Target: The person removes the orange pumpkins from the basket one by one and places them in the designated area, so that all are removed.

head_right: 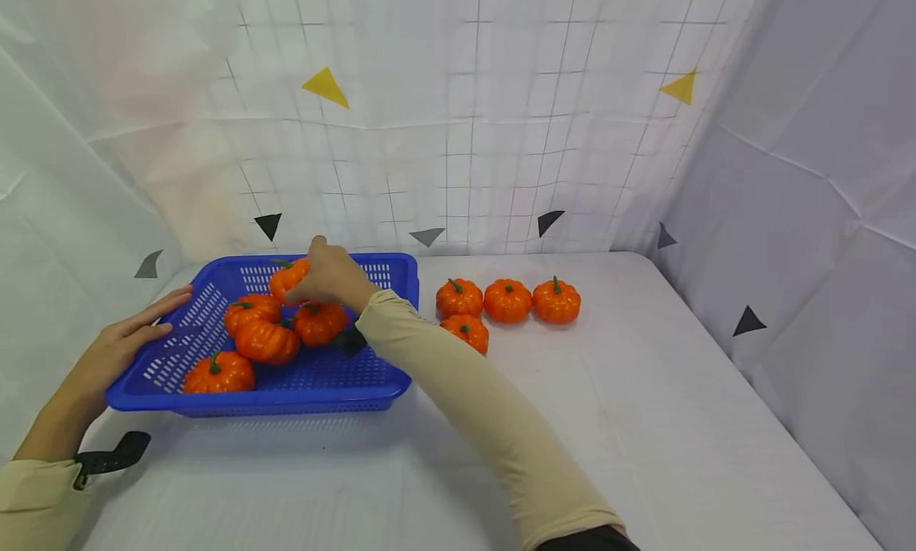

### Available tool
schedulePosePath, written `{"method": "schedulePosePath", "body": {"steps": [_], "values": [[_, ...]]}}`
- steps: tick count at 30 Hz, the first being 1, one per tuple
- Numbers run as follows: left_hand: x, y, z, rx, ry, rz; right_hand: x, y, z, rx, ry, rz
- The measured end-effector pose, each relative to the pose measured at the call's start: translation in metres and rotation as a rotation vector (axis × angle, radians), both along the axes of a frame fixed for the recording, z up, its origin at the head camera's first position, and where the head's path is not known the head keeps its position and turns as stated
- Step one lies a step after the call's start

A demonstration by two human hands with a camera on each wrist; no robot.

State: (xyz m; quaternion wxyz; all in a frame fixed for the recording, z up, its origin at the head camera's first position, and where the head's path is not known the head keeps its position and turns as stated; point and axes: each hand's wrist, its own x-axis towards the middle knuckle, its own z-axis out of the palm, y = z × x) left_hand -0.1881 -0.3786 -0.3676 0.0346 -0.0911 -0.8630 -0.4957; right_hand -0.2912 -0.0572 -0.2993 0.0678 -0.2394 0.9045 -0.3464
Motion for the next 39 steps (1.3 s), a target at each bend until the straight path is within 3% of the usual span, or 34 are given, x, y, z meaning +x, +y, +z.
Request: {"method": "schedulePosePath", "body": {"steps": [8,17,39], "values": [[0.001,0.000,0.000,0.013,0.013,-0.009,0.013,0.020,0.011,-0.080,-0.038,0.026],[0.001,0.001,0.001,0.022,0.017,-0.015,0.027,0.044,0.014,-0.108,0.013,0.072],[0.000,0.002,0.003,0.020,-0.002,0.005,0.048,0.106,0.013,-0.224,0.061,0.000]]}}
